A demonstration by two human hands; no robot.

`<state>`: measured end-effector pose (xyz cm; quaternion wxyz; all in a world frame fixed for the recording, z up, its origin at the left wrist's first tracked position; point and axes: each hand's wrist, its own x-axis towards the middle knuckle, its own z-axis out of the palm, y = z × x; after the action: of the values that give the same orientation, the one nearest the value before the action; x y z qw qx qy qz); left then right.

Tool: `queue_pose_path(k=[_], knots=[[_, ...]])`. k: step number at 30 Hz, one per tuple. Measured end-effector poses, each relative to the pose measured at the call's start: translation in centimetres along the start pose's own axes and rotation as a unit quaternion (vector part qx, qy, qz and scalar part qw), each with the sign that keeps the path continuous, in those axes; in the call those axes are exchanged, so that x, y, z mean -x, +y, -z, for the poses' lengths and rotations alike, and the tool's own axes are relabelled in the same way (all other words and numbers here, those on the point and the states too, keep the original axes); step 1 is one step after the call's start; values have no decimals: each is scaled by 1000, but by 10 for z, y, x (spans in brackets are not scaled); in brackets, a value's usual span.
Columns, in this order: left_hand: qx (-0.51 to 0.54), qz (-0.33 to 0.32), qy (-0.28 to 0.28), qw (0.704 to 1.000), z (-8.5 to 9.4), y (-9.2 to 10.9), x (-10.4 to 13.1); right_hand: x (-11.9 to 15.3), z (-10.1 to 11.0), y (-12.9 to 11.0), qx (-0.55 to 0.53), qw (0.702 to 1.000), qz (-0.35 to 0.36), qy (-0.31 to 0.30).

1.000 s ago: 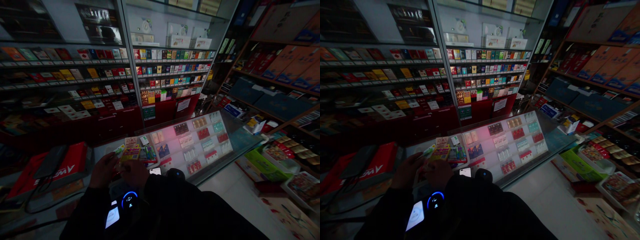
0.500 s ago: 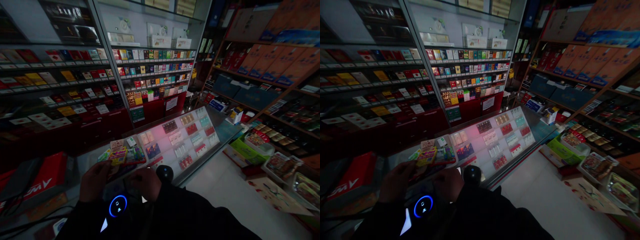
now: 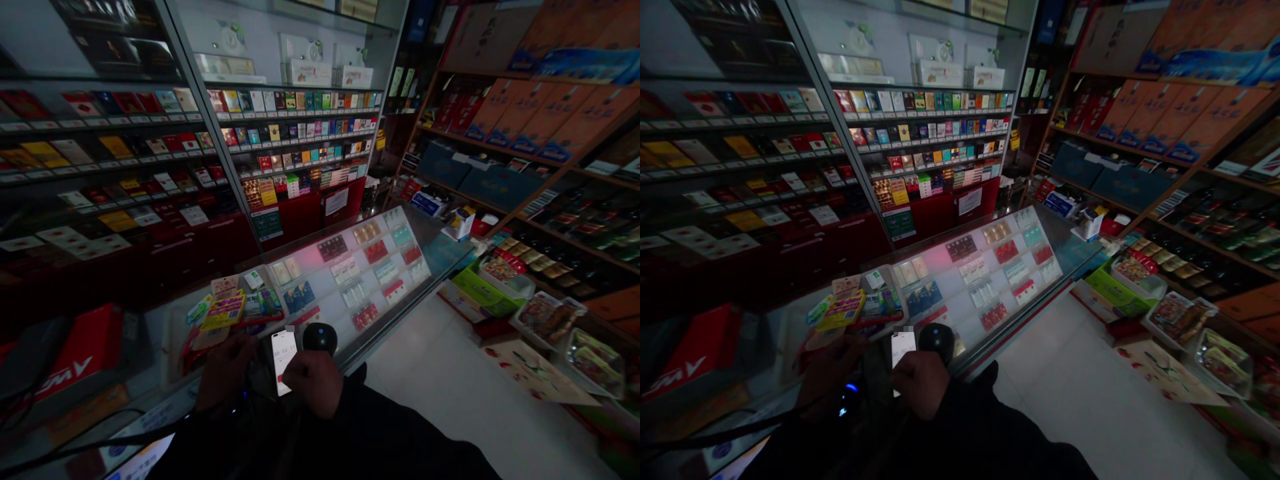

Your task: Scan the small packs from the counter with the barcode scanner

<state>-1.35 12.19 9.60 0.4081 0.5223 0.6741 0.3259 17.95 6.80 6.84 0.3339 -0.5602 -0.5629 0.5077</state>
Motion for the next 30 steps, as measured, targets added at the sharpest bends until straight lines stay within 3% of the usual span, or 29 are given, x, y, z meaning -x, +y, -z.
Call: queue_pose_path(k=[6,13,19,24,30], knots=[[74,27,-31,996,-5,-9,13,22,13,17,-26,999,-35,14],[74,68,-53,994,-5,-4,13,28,22,28,-1,999,-36,19],[66,62,-19,996,-7,-2,12,26,30,25,17,1000,-10,20],[65,30,-1,997,-7,-4,10,21,30,25,-46,999,-11,16],[69,22,53,996,10,-14,8,13,28,19,-33,999,-16,-2]])
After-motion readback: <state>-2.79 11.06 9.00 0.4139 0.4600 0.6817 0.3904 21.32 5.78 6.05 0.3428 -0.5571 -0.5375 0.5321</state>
